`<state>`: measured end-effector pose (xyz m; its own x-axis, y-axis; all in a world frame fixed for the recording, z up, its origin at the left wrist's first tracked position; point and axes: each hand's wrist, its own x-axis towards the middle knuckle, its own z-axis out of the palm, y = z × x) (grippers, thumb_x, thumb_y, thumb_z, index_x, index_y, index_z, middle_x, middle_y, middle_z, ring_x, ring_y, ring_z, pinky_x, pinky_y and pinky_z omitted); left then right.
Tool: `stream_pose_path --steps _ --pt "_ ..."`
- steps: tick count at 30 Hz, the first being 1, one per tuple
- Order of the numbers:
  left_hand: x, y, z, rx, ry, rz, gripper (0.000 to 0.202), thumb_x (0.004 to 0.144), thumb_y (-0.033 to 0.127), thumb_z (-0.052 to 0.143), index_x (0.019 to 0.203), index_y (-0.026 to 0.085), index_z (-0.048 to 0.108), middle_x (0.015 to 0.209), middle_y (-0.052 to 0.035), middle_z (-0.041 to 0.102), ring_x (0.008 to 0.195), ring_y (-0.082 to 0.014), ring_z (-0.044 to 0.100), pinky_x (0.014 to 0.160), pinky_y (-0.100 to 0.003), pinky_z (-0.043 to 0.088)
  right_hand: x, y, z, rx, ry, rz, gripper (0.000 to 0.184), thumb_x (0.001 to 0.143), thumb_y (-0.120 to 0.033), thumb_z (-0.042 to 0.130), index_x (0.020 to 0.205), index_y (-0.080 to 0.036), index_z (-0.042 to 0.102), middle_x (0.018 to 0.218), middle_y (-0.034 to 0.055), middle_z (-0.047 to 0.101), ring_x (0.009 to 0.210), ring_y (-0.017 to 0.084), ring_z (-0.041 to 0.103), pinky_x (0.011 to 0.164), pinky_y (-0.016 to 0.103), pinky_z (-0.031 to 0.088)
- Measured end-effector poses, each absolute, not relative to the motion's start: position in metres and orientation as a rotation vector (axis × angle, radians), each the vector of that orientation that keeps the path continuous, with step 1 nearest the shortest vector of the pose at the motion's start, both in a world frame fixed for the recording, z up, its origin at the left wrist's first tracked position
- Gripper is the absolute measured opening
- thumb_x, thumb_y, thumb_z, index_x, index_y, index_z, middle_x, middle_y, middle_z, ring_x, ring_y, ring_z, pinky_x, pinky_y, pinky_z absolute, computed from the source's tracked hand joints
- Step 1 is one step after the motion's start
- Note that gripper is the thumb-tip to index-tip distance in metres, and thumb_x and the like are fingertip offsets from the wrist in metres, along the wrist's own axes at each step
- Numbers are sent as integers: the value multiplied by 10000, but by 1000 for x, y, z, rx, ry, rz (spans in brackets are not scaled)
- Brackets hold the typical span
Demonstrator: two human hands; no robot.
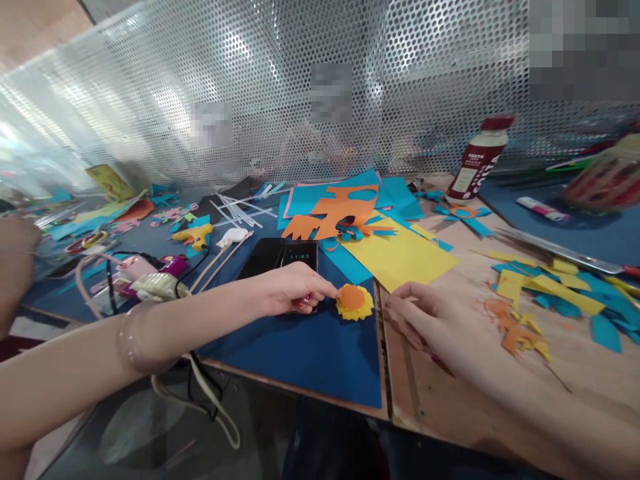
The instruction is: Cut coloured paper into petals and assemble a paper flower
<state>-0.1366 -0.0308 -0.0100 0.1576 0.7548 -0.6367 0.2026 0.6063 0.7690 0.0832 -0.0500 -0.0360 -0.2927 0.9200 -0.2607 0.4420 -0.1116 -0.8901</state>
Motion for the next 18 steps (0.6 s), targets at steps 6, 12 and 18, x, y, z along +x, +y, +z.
stream_pose_path --steps 6,12,18 --pt "-136 -32 -11 890 1407 487 167 653 129 712 629 111 548 399 91 321 391 -21 252 428 -202 148 84 -52 -40 -1488 -1760 1321 338 846 -499 459 824 -178 562 459 -62 417 343 67 339 337 195 233" --pt "-135 -31 -12 921 1405 475 163 656 153 711 620 112 557 389 79 346 381 -25 266 426 -211 168 85 -50 -37 -1276 -1980 970 295 879 -419 445 916 -183 618 535 -28 531 442 96 450 406 206 313" --pt "-136 -31 -14 958 1416 480 182 632 188 739 615 109 576 391 68 371 391 -30 285 429 -217 178 88 -47 -38 -1217 -2102 741 263 895 -360 427 933 -201 633 667 7 636 547 126 544 454 219 361"
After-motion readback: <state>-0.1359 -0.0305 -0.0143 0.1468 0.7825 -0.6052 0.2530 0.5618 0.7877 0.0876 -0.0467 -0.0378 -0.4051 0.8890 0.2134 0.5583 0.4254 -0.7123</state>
